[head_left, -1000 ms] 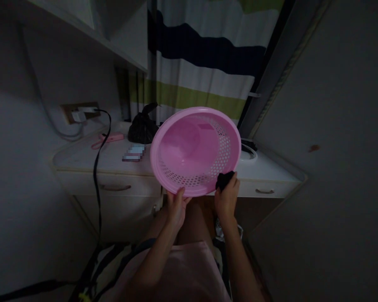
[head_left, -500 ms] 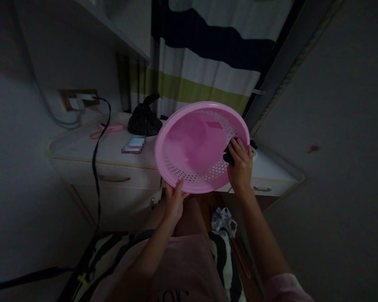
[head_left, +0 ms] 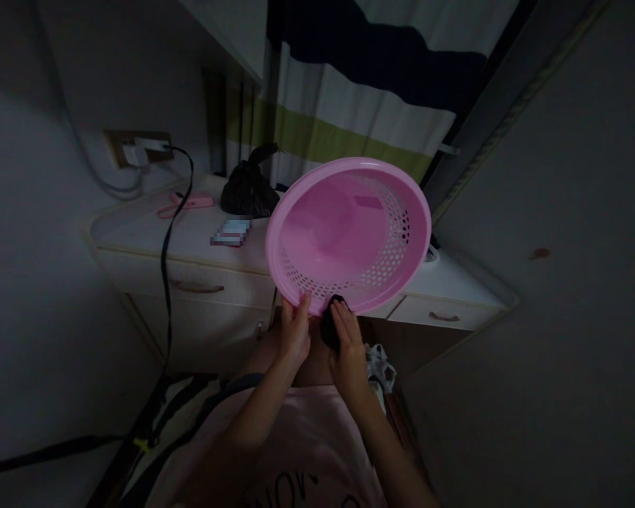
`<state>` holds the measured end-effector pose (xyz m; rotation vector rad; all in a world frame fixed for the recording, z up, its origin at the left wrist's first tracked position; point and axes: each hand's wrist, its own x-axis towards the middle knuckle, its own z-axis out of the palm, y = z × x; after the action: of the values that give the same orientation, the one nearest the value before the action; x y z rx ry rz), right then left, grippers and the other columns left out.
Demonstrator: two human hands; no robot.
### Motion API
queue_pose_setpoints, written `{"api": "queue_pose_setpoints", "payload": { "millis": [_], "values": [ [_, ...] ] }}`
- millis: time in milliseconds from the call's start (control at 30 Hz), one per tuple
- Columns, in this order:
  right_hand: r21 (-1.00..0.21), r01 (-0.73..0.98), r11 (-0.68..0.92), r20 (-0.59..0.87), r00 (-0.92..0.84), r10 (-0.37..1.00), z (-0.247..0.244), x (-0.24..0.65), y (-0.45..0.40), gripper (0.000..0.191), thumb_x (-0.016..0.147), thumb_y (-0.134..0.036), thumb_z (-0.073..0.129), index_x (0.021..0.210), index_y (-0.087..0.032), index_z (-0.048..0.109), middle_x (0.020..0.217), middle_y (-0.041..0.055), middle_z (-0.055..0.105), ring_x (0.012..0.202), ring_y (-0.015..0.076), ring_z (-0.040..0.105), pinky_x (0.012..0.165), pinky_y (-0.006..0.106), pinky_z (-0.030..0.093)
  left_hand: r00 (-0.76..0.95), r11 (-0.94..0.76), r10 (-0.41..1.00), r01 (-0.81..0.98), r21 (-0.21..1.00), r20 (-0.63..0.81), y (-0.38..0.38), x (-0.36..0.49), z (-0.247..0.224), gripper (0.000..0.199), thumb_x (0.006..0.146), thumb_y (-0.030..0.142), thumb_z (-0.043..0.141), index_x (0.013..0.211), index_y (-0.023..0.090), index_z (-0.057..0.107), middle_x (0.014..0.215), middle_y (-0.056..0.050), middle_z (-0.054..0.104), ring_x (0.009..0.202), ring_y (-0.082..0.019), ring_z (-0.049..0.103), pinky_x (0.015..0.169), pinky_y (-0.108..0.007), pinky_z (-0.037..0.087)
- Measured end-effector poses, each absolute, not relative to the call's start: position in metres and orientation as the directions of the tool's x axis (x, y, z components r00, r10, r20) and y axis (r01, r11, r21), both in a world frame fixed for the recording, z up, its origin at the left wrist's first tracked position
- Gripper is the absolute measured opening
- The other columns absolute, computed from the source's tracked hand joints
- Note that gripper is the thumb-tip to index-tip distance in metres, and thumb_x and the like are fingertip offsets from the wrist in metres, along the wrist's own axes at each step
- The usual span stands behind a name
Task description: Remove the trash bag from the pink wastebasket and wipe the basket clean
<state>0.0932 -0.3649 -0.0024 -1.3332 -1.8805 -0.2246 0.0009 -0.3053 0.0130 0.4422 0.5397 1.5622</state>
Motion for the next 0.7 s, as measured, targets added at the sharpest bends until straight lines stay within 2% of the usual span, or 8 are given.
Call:
{"api": "queue_pose_setpoints", "payload": {
  "millis": [133, 200, 267, 300, 367, 500, 700],
  "values": [
    [-0.445, 0.708, 0.548, 0.686, -0.124, 0.717, 0.009, 0.062, -0.354, 0.079, 0.058, 0.001, 0.038, 0.135, -0.016, 0.042, 0.137, 0.0093, 0.045, 0.13, 0.02, 0.037, 0.109, 0.044, 0.031, -0.1, 0.005, 0.986, -0.779, 0.627, -0.132, -0.301, -0.006, 0.004, 0.043, 0.073, 0.034, 0.068, 0.113, 0.021, 0.057, 0.119, -0.004, 0.061, 0.115, -0.017, 0.053, 0.101, -0.025, 0.038],
    [-0.504, 0.61, 0.611, 0.703, -0.12, 0.701, 0.018, 0.052, -0.347, 0.075, 0.058, 0.0, 0.037, 0.13, -0.017, 0.048, 0.133, 0.0084, 0.051, 0.126, 0.0188, 0.043, 0.108, 0.042, 0.033, -0.013, 0.094, 0.981, -0.839, 0.537, -0.192, -0.3, -0.01, 0.003, 0.038, 0.077, 0.041, 0.063, 0.106, 0.017, 0.061, 0.111, -0.005, 0.064, 0.115, -0.017, 0.052, 0.099, -0.023, 0.039],
    [-0.534, 0.523, 0.664, 0.714, -0.142, 0.686, 0.025, 0.047, -0.342, 0.071, 0.059, -0.002, 0.037, 0.127, -0.016, 0.052, 0.13, 0.0081, 0.053, 0.124, 0.0179, 0.045, 0.107, 0.04, 0.035, 0.084, 0.168, 0.974, -0.893, 0.418, -0.211, -0.3, -0.013, 0.005, 0.041, 0.079, 0.046, 0.057, 0.104, 0.014, 0.063, 0.102, -0.007, 0.067, 0.112, -0.018, 0.054, 0.095, -0.023, 0.043],
    [-0.538, 0.5, 0.678, 0.716, -0.154, 0.681, 0.026, 0.047, -0.34, 0.07, 0.059, -0.002, 0.037, 0.127, -0.016, 0.052, 0.13, 0.008, 0.053, 0.124, 0.0177, 0.045, 0.106, 0.039, 0.036, 0.105, 0.18, 0.973, -0.906, 0.384, -0.206, -0.301, -0.013, 0.006, 0.043, 0.079, 0.048, 0.057, 0.104, 0.014, 0.063, 0.099, -0.007, 0.067, 0.11, -0.019, 0.056, 0.093, -0.023, 0.045],
    [-0.532, 0.504, 0.68, 0.712, -0.168, 0.682, 0.023, 0.05, -0.338, 0.071, 0.059, -0.003, 0.038, 0.128, -0.018, 0.051, 0.131, 0.0072, 0.052, 0.125, 0.0172, 0.045, 0.106, 0.039, 0.036, 0.089, 0.157, 0.978, -0.907, 0.39, -0.186, -0.302, -0.013, 0.01, 0.044, 0.076, 0.045, 0.061, 0.106, 0.014, 0.062, 0.097, -0.007, 0.068, 0.104, -0.019, 0.059, 0.089, -0.025, 0.047],
    [-0.427, 0.645, 0.634, 0.69, -0.222, 0.689, 0.006, 0.074, -0.344, 0.074, 0.058, -0.003, 0.039, 0.13, -0.019, 0.048, 0.132, 0.007, 0.051, 0.125, 0.0181, 0.044, 0.105, 0.042, 0.036, 0.012, 0.088, 0.987, -0.875, 0.476, -0.161, -0.304, -0.008, 0.014, 0.052, 0.072, 0.043, 0.066, 0.117, 0.018, 0.056, 0.104, -0.007, 0.067, 0.1, -0.02, 0.062, 0.089, -0.029, 0.048],
    [-0.068, 0.891, 0.449, 0.739, -0.257, 0.623, 0.017, 0.144, -0.358, 0.067, 0.062, -0.001, 0.043, 0.126, -0.018, 0.051, 0.125, 0.0106, 0.058, 0.123, 0.0224, 0.046, 0.103, 0.05, 0.035, 0.053, 0.094, 0.994, -0.853, 0.513, -0.095, -0.304, -0.01, 0.02, 0.055, 0.076, 0.054, 0.056, 0.123, 0.025, 0.048, 0.128, -0.012, 0.055, 0.111, -0.028, 0.056, 0.085, -0.043, 0.05]
  ]
}}
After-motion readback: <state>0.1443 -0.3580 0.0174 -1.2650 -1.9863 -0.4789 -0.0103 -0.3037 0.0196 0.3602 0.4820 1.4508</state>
